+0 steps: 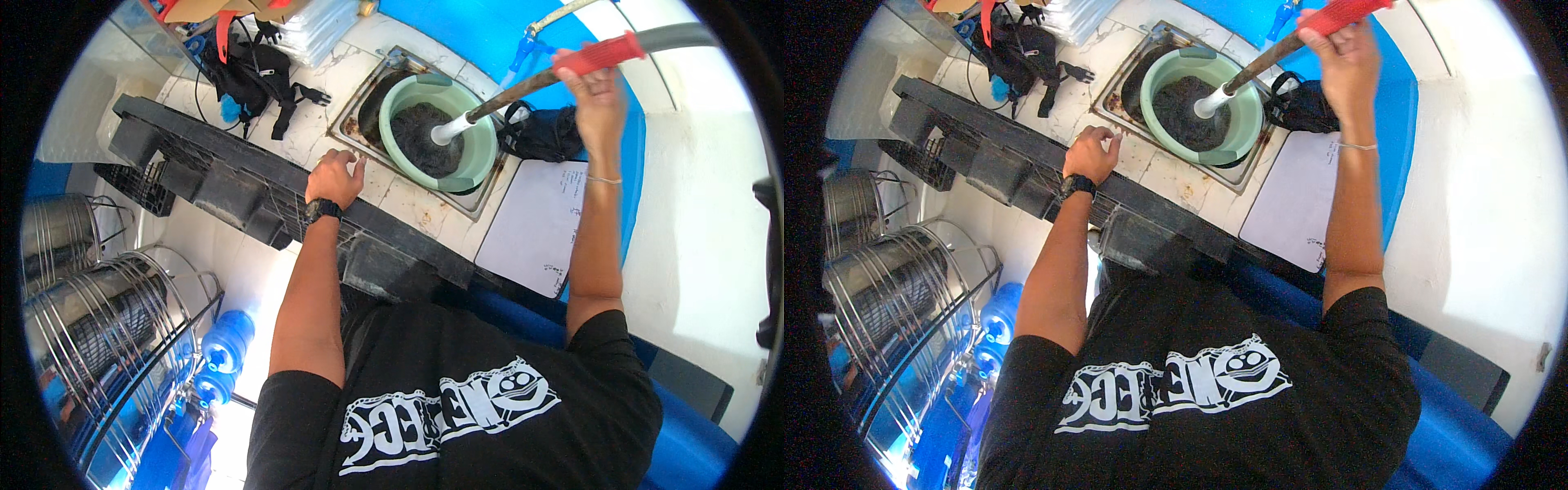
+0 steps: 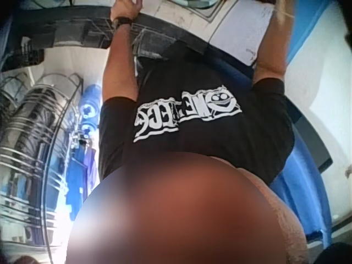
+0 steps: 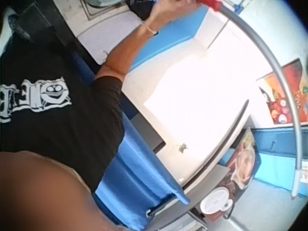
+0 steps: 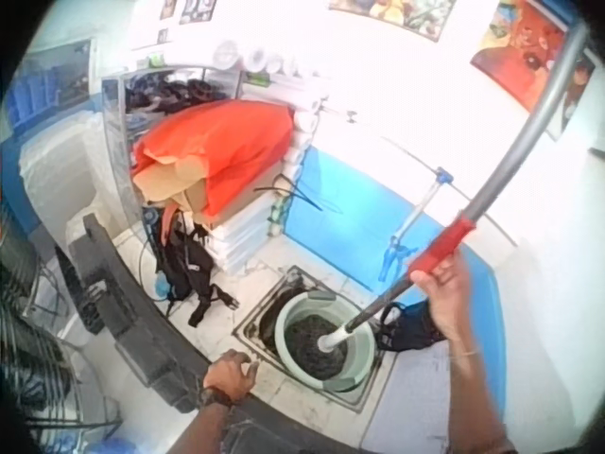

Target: The person mops a tiled floor area with a mop, then moves to a sink to rinse and wring the mop head in a basin. The person repeats the rinsing and wringing process several times.

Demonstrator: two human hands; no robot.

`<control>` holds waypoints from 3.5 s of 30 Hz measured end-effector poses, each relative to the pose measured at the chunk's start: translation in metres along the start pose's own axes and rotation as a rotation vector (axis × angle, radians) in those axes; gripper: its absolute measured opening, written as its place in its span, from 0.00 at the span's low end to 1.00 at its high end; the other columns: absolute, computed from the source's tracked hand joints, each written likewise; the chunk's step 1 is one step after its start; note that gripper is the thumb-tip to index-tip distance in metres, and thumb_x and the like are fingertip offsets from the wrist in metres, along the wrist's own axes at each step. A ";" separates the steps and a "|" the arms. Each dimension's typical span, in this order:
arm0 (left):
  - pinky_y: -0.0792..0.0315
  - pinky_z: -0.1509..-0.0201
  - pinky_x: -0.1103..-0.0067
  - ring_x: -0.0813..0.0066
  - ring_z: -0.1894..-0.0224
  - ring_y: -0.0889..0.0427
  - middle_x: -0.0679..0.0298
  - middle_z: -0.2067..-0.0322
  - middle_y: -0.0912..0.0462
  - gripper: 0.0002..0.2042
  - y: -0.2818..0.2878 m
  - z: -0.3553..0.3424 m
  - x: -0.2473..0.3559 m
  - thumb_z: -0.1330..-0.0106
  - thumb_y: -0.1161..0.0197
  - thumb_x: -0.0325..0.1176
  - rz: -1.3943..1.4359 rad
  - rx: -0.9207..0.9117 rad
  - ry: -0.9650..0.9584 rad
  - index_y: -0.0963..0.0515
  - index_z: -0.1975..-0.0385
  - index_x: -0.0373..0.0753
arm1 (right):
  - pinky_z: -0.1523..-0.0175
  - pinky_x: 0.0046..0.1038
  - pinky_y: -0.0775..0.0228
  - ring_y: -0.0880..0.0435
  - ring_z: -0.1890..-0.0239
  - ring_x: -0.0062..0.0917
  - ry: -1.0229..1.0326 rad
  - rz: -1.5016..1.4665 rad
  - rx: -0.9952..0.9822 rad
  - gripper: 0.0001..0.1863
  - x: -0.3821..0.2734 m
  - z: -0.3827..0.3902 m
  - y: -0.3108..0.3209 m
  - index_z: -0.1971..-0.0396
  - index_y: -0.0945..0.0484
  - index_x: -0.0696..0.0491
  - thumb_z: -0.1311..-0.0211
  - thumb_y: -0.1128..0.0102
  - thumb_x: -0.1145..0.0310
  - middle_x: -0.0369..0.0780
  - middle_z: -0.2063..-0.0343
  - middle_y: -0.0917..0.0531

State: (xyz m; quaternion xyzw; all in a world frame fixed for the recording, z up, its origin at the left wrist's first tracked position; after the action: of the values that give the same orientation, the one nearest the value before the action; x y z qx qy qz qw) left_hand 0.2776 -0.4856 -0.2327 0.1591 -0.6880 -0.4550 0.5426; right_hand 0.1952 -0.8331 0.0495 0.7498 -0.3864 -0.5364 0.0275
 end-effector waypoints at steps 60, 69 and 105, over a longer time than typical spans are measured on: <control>0.19 0.52 0.61 0.54 0.55 0.14 0.59 0.57 0.14 0.15 0.000 0.000 0.001 0.32 0.36 0.49 -0.020 -0.018 0.003 0.14 0.59 0.44 | 0.40 0.28 0.21 0.12 0.49 0.31 0.100 0.003 0.235 0.27 -0.015 -0.003 0.015 0.44 0.29 0.65 0.39 0.25 0.75 0.51 0.53 0.12; 0.19 0.51 0.61 0.54 0.55 0.14 0.59 0.57 0.14 0.16 0.002 0.000 0.002 0.31 0.36 0.49 -0.015 -0.037 0.030 0.14 0.58 0.44 | 0.42 0.30 0.22 0.13 0.55 0.27 -0.023 0.650 0.245 0.30 -0.020 -0.014 0.028 0.41 0.29 0.61 0.39 0.23 0.71 0.43 0.60 0.12; 0.19 0.51 0.60 0.52 0.55 0.14 0.55 0.59 0.15 0.15 0.001 0.000 0.003 0.33 0.35 0.47 0.003 -0.026 0.020 0.14 0.60 0.42 | 0.51 0.23 0.22 0.16 0.61 0.23 0.078 0.413 0.495 0.38 -0.039 -0.011 0.043 0.51 0.25 0.64 0.53 0.12 0.57 0.41 0.62 0.14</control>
State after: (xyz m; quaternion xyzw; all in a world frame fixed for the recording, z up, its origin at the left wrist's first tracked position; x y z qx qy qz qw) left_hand 0.2766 -0.4870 -0.2306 0.1555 -0.6767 -0.4615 0.5521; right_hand 0.1754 -0.8436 0.1043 0.6593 -0.6478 -0.3803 -0.0327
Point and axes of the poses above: each hand's wrist, its own z-axis away from the middle knuckle, its own y-axis out of the back of the hand, x = y × z, the point moved 4 cm from there along -z, towards the middle knuckle
